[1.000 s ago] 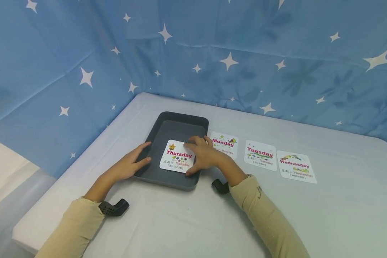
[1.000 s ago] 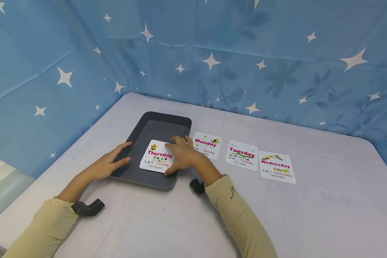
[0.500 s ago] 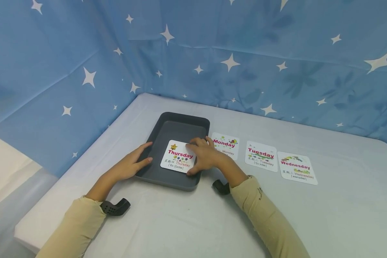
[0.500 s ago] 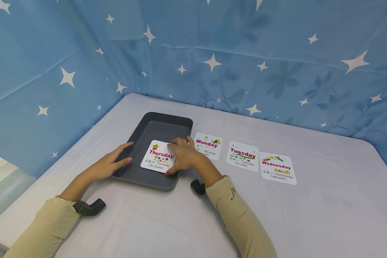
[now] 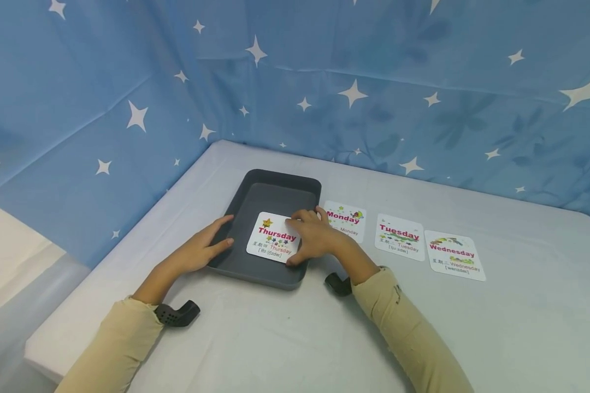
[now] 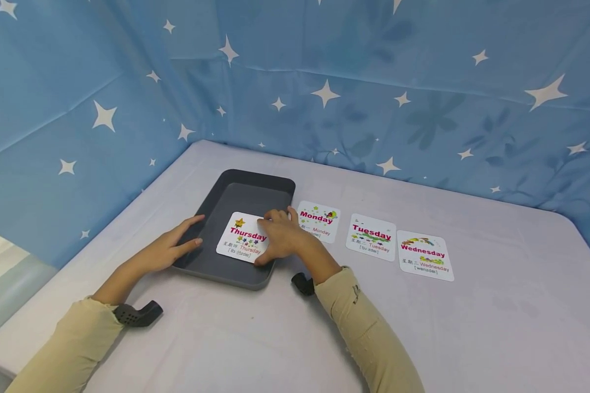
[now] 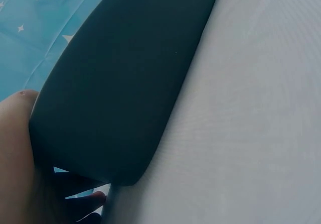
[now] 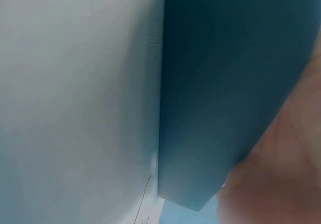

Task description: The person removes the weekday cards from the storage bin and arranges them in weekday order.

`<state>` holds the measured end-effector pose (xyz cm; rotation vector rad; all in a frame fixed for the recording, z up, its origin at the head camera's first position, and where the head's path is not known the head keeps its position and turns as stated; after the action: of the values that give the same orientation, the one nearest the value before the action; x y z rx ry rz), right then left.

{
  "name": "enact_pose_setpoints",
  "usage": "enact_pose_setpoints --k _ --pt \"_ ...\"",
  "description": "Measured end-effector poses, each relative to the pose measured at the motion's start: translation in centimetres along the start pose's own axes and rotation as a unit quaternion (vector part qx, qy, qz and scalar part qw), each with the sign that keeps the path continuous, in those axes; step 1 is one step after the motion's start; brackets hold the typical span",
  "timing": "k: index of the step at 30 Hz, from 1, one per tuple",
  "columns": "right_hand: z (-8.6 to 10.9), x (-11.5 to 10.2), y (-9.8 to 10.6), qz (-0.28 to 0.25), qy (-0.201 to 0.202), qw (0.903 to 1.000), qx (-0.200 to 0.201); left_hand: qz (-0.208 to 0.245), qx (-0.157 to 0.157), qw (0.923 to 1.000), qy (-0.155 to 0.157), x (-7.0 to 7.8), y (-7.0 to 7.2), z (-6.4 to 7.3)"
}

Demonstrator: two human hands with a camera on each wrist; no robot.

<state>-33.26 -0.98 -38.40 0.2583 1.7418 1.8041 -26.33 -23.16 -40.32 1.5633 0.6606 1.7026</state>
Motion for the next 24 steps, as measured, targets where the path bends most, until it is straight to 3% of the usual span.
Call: enact_pose_setpoints --k 15,20,24 --pt "0.0 0.0 -0.1 0.002 -0.029 0.9996 -0.002 0.001 0.003 0.9999 -0.011 0.1 0.1 0.0" --pt "-0.1 -0.9 0.0 0.037 -0.040 0.9978 -0.036 0.000 0.012 0.9996 -0.024 0.3 0.1 0.3" --pt "-0.2 -1.4 0.0 0.066 -0.053 0.9945 -0.063 0.013 0.007 0.9998 -0.016 0.2 0.1 0.2"
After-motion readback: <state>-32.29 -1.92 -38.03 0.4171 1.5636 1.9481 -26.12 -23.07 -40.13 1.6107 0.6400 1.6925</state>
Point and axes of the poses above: each hand's wrist, its own z-axis away from the middle knuckle, its own y-axis out of the back of the hand, x = y × z, the point moved 5 cm from there along -z, towards the middle knuckle, and after that the axes turned 10 degrees about y, right-handed, at the moved point
